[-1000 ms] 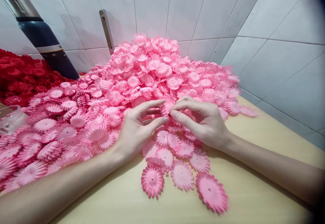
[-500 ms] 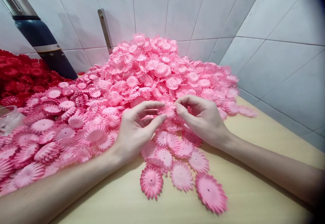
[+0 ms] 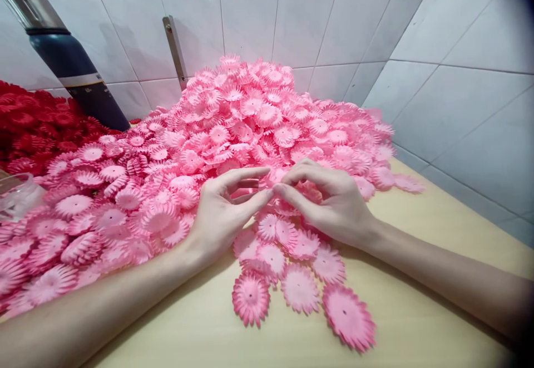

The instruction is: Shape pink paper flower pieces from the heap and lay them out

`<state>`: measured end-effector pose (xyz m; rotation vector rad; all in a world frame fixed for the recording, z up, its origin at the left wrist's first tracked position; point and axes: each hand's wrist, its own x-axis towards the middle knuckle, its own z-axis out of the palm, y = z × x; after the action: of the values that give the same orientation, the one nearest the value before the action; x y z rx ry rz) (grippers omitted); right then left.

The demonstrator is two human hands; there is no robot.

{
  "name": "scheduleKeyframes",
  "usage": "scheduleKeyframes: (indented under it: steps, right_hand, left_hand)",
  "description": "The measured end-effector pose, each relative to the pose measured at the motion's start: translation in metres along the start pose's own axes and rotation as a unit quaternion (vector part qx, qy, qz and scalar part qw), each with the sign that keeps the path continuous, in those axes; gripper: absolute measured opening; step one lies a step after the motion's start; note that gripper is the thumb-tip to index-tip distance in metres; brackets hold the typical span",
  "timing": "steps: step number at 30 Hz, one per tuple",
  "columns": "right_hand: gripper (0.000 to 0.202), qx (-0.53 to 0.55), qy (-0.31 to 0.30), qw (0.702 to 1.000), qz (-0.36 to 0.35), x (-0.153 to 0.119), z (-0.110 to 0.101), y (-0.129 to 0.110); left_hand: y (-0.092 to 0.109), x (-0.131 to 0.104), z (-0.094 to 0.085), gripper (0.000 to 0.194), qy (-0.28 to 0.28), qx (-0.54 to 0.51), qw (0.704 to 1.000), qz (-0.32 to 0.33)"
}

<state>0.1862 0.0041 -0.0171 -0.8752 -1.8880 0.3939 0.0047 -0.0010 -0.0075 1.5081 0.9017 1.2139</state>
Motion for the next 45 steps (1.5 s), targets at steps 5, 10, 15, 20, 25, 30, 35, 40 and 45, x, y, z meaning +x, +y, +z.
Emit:
scheduleKeyframes:
  steps: [5,10,15,20,25,30,35,40,45]
  right_hand:
    - [0.006,0.023,0.026,0.998,0.05,0.0,0.0,0.002]
    - [0.01,-0.002,0.041,0.998,0.041,-0.002,0.001,-0.001]
    - [0.015,-0.039,0.102,0.992,0.071,0.0,0.002,0.002]
    - [0.017,-0.024,0.177,0.972,0.152,0.004,0.0,0.008]
    - [0.032,0.006,0.122,0.99,0.074,0.001,-0.001,0.004]
    - [0.012,0.064,0.034,0.997,-0.006,-0.003,-0.003,0.001]
    - [0.014,0.036,-0.014,0.997,-0.061,-0.003,-0.003,-0.002]
    - [0.018,0.027,-0.028,0.993,-0.11,-0.001,-0.002,-0.003]
    - [0.017,0.017,-0.024,0.992,-0.124,-0.002,-0.001,-0.001]
  left_hand:
    - [-0.003,0.0,0.001,0.037,-0.029,-0.036,0.999,0.019]
    - [-0.003,0.0,0.001,0.032,-0.046,-0.049,0.997,0.036]
    - [0.002,-0.002,0.003,0.022,-0.013,-0.043,0.999,0.027]
    - [0.002,-0.002,0.003,0.027,0.006,-0.036,0.999,0.034]
    - [-0.003,0.002,-0.001,0.044,0.002,-0.037,0.999,-0.012]
    - [-0.002,0.002,-0.002,0.046,-0.002,-0.037,0.999,-0.017]
    - [0.002,0.0,0.0,0.043,0.007,-0.038,0.998,-0.046]
    - [0.002,0.001,-0.001,0.044,0.011,-0.032,0.997,-0.064]
    - [0.0,0.001,-0.001,0.046,-0.001,-0.043,0.997,-0.066]
